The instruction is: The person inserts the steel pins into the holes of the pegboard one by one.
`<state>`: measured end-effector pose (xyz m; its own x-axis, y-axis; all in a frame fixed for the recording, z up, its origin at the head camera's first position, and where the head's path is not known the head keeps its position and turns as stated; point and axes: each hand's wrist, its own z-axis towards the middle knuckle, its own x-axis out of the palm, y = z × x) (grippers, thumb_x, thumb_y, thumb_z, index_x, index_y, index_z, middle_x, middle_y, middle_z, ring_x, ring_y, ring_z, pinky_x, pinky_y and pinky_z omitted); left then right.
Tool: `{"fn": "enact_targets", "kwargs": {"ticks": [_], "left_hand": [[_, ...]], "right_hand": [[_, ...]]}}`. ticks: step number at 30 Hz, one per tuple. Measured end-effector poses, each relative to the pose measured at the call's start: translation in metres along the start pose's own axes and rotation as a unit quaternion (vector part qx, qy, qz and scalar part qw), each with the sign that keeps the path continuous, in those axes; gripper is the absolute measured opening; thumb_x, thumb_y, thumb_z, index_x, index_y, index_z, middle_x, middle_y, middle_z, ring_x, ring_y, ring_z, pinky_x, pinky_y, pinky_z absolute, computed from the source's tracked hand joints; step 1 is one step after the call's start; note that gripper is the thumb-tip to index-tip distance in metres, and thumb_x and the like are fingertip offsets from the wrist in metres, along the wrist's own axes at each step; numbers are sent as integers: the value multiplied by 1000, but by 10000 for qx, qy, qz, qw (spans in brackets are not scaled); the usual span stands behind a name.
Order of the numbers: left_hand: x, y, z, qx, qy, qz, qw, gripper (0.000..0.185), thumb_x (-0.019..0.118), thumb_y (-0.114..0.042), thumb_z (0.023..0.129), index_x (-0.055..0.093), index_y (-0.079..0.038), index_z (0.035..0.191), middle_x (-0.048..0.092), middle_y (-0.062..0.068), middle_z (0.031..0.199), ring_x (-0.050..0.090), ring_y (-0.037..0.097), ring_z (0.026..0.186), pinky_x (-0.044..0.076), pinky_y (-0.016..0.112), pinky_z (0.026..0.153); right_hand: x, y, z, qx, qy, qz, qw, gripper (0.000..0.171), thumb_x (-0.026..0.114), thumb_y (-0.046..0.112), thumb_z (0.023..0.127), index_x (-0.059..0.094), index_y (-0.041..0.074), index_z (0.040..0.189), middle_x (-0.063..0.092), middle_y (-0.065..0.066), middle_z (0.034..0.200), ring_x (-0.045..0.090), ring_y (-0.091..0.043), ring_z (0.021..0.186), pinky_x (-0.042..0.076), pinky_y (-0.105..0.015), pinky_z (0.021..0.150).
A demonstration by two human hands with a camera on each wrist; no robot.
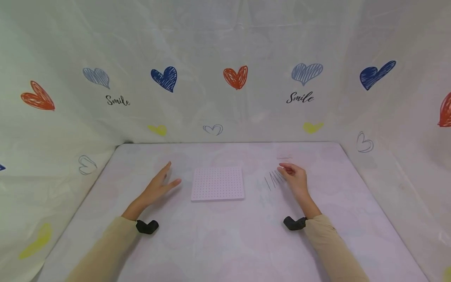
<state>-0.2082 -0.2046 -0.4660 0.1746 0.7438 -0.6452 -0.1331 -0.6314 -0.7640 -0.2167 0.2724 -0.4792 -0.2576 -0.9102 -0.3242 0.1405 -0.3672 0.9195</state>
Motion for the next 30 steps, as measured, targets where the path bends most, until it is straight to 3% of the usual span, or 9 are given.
{"fn": "enact_targets", "kwargs": {"ticks": [7, 15, 20, 30], "left_hand": [[15, -6, 5, -78, 8, -638, 9979, 88, 61, -35, 100, 8, 3, 158, 11, 23, 163, 17, 39, 149, 20, 47, 121], [28, -7, 9, 121, -52, -1200, 9927, 82, 62, -23, 100, 11, 8, 156, 12, 28, 161, 18, 42, 147, 22, 44, 120], [35, -8, 12, 251, -127, -1399, 9898, 77, 61, -18, 101, 13, 12, 154, 16, 32, 159, 21, 45, 145, 24, 46, 119], [53, -14, 16, 254, -191, -1640, 9860, 73, 58, -17, 102, 15, 10, 154, 14, 28, 161, 21, 42, 146, 24, 43, 119]], "right_hand": [[13, 2, -2, 575, 7, -146, 9982, 32, 74, 16, 92, 69, -12, 107, 67, 3, 78, 57, -3, 66, 50, -14, 55], [26, 2, -13, 935, -226, -573, 9937, 28, 75, 16, 91, 72, -9, 103, 63, 0, 75, 52, -4, 64, 44, -14, 51], [31, 3, -19, 1008, -323, -532, 9930, 26, 74, 14, 91, 71, -10, 102, 63, -1, 72, 52, -5, 60, 42, -16, 47], [39, 2, -29, 980, -462, -950, 9896, 22, 75, 12, 90, 73, -8, 98, 65, -7, 74, 53, -7, 62, 42, -16, 49]]}}
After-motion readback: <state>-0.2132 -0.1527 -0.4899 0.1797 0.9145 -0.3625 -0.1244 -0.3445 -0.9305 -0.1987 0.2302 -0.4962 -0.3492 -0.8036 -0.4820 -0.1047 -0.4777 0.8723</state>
